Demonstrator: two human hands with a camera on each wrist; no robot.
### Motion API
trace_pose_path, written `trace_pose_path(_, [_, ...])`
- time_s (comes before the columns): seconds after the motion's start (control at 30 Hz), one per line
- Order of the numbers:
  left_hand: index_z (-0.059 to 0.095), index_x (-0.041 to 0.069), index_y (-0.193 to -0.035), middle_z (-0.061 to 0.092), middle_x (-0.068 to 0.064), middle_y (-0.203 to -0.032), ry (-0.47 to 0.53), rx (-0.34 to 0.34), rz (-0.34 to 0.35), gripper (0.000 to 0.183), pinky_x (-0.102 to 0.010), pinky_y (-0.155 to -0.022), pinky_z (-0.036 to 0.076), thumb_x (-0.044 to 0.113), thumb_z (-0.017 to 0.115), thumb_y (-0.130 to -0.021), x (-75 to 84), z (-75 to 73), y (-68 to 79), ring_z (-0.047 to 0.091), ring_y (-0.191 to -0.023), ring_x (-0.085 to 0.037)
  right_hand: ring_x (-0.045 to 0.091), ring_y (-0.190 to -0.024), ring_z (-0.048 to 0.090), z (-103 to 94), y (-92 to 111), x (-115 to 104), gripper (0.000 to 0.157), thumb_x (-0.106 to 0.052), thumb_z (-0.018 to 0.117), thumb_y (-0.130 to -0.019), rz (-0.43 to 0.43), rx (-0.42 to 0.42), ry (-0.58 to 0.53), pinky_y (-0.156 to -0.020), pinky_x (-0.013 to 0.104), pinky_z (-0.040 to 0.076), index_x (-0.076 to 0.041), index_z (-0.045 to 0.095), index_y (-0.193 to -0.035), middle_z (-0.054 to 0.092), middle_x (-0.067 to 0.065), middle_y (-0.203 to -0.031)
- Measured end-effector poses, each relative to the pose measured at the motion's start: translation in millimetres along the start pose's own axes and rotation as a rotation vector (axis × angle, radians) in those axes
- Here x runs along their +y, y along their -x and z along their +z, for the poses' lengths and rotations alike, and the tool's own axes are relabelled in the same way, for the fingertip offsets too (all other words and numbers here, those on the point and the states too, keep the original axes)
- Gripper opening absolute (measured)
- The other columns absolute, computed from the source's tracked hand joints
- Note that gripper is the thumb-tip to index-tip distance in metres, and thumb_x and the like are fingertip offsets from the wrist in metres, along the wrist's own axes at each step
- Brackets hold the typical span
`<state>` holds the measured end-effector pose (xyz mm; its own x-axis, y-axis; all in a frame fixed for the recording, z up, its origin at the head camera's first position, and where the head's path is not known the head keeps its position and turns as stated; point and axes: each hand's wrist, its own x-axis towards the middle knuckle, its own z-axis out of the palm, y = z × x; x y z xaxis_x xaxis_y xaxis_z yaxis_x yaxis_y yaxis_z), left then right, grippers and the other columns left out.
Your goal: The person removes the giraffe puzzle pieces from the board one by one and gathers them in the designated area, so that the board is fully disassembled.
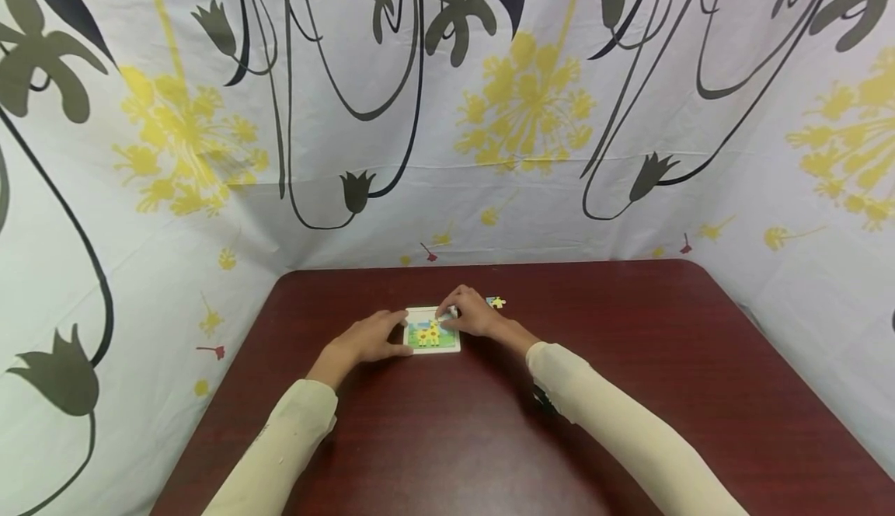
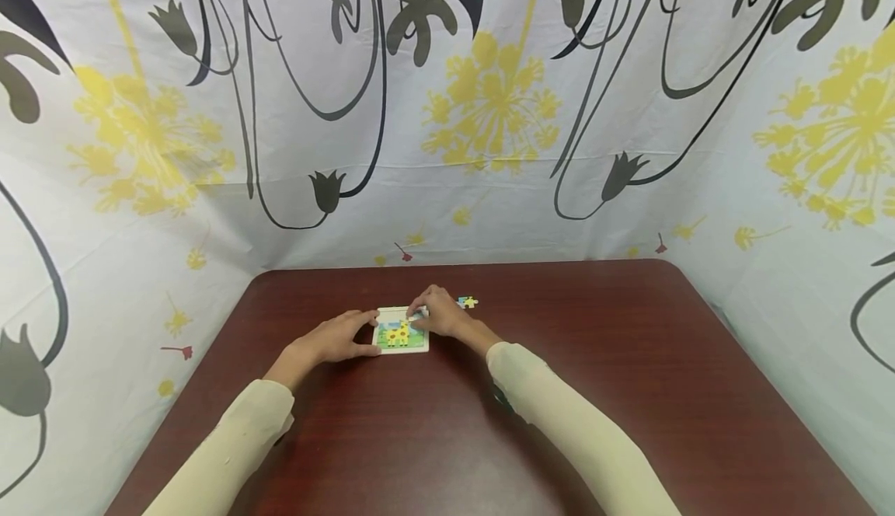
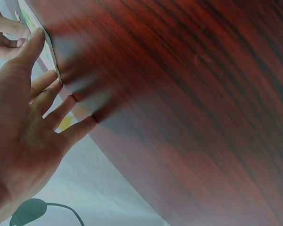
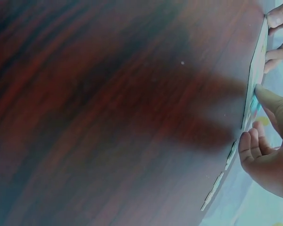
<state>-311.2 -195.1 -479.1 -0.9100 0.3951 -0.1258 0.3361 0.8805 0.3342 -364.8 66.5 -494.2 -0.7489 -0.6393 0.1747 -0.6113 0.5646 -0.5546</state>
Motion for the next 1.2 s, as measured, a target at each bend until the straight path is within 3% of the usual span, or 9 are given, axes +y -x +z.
trace_pose_path(0.23, [0.044,0.015,-0.158,0.054,-0.007,-0.149,-0.004,0.0,0.004,0.081,-0.054,-0.111,0.042,0.052,0.076,-0.092,-0.3,0.3,-1.1,0.048,-0.14,-0.028,0.026,-0.106,0.058,3.4,-0.7,3.1,0.014,-0.011,0.077,-0.096,0.016,0.027,-0.004,-0.092,0.045,0.051,-0.011,0.077,-0.11,0.066,0.009,-0.108])
trace_pose_path(0.47, [0.043,0.016,-0.158,0.053,-0.007,-0.15,-0.005,-0.004,-0.001,0.082,-0.054,-0.111,0.042,0.052,0.076,-0.093,1.2,-0.8,-1.0,0.047,-0.141,-0.028,0.024,-0.101,0.066,5.1,1.0,5.4,0.031,-0.009,0.079,-0.093,0.011,0.075,-0.029,-0.085,0.037,0.057,-0.008,0.071,-0.123,0.063,0.011,-0.115])
trace_pose_path(0.7, [0.044,0.015,-0.158,0.053,-0.007,-0.149,-0.001,-0.014,-0.014,0.081,-0.054,-0.11,0.043,0.051,0.076,-0.093,2.4,-0.4,-0.1,0.048,-0.139,-0.027,0.029,-0.098,0.072,2.1,2.6,6.7,0.02,-0.003,0.068,-0.1,-0.069,0.164,-0.038,-0.083,0.037,0.06,-0.005,0.076,-0.118,0.069,0.014,-0.111])
trace_pose_path(0.87, [0.045,0.014,-0.157,0.055,-0.006,-0.147,0.006,-0.014,-0.007,0.08,-0.054,-0.11,0.042,0.05,0.076,-0.093,2.8,-0.4,0.4,0.048,-0.139,-0.027,0.028,-0.098,0.072,-5.8,3.0,10.1,0.02,-0.003,0.069,-0.099,-0.09,0.204,-0.049,-0.084,0.035,0.059,-0.005,0.077,-0.117,0.071,0.013,-0.11])
trace_pose_path(1.2, [0.045,0.014,-0.157,0.055,-0.005,-0.147,0.002,0.005,0.02,0.08,-0.053,-0.113,0.041,0.049,0.077,-0.093,2.6,-0.6,2.9,0.046,-0.142,-0.027,0.027,-0.099,0.075,-40.1,15.0,27.4,0.022,-0.005,0.07,-0.099,0.005,0.209,-0.043,-0.081,0.037,0.06,-0.006,0.077,-0.119,0.075,0.013,-0.117])
